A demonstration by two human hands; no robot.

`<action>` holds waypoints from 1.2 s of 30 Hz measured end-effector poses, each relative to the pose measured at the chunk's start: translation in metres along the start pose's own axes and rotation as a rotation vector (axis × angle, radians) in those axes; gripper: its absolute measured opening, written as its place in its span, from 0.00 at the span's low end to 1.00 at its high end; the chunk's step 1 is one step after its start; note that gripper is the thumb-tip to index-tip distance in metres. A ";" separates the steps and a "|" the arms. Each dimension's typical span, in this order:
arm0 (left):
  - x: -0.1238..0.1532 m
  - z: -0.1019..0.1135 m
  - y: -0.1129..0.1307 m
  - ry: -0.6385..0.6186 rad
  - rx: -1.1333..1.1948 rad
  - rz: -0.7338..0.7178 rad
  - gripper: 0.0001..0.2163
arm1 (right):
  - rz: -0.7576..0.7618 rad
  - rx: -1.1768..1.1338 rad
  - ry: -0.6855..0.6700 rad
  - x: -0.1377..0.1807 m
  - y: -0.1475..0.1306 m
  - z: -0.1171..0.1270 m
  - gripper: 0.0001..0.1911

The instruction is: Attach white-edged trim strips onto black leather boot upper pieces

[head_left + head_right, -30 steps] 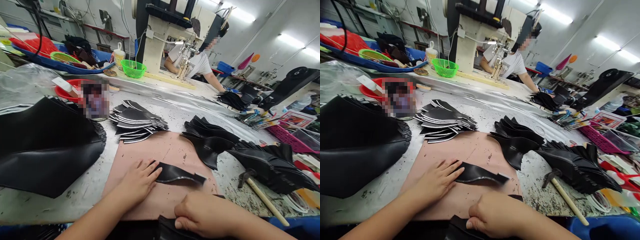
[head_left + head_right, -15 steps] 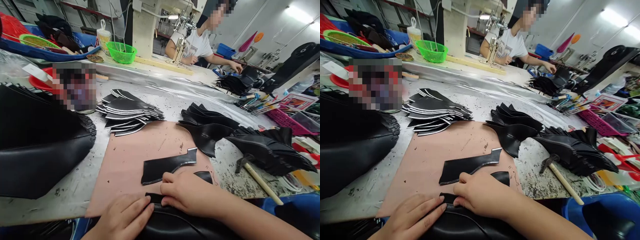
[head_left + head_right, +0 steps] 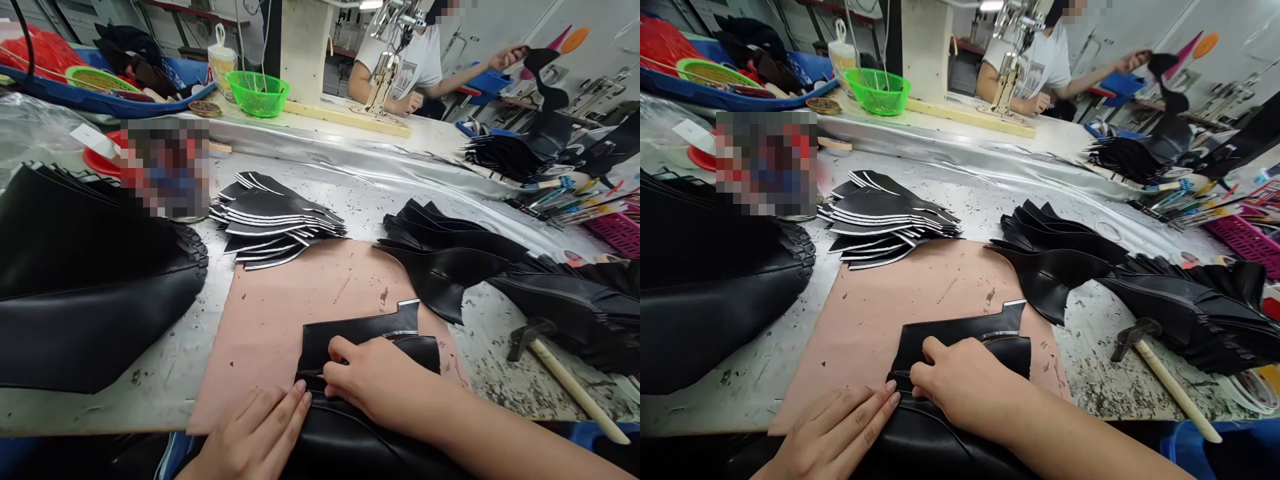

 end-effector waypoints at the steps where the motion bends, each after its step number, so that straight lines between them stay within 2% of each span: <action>1: 0.000 -0.001 0.000 0.000 0.003 0.004 0.17 | 0.004 0.000 0.002 0.000 0.001 -0.001 0.10; 9: 0.001 -0.005 -0.001 -0.042 0.034 0.044 0.18 | -0.003 -0.010 -0.001 -0.003 0.005 -0.004 0.09; 16: -0.001 -0.007 0.006 0.041 -0.111 0.049 0.19 | 0.001 -0.008 -0.006 -0.008 0.008 -0.002 0.12; 18: -0.004 -0.006 0.005 0.017 -0.117 0.032 0.19 | 0.008 -0.004 -0.004 -0.008 0.009 -0.002 0.12; 23: -0.009 -0.002 0.002 -0.211 -0.119 -0.045 0.18 | 0.018 -0.021 -0.015 -0.008 0.010 -0.002 0.12; 30: -0.012 -0.004 0.005 -0.189 -0.143 -0.095 0.16 | -0.005 -0.033 -0.020 -0.007 0.011 -0.005 0.13; 36: -0.016 -0.002 -0.003 -0.231 -0.106 -0.066 0.14 | -0.112 -0.115 0.006 0.003 0.022 0.005 0.11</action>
Point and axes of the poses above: each hand's wrist, its own x-axis away from the middle knuckle, its own z-axis out of the back of the hand, y = z × x, the point moved 3 cm from there along -x, towards the middle knuckle, and after that the axes turned 9 degrees about -x, right-handed, at the moved point
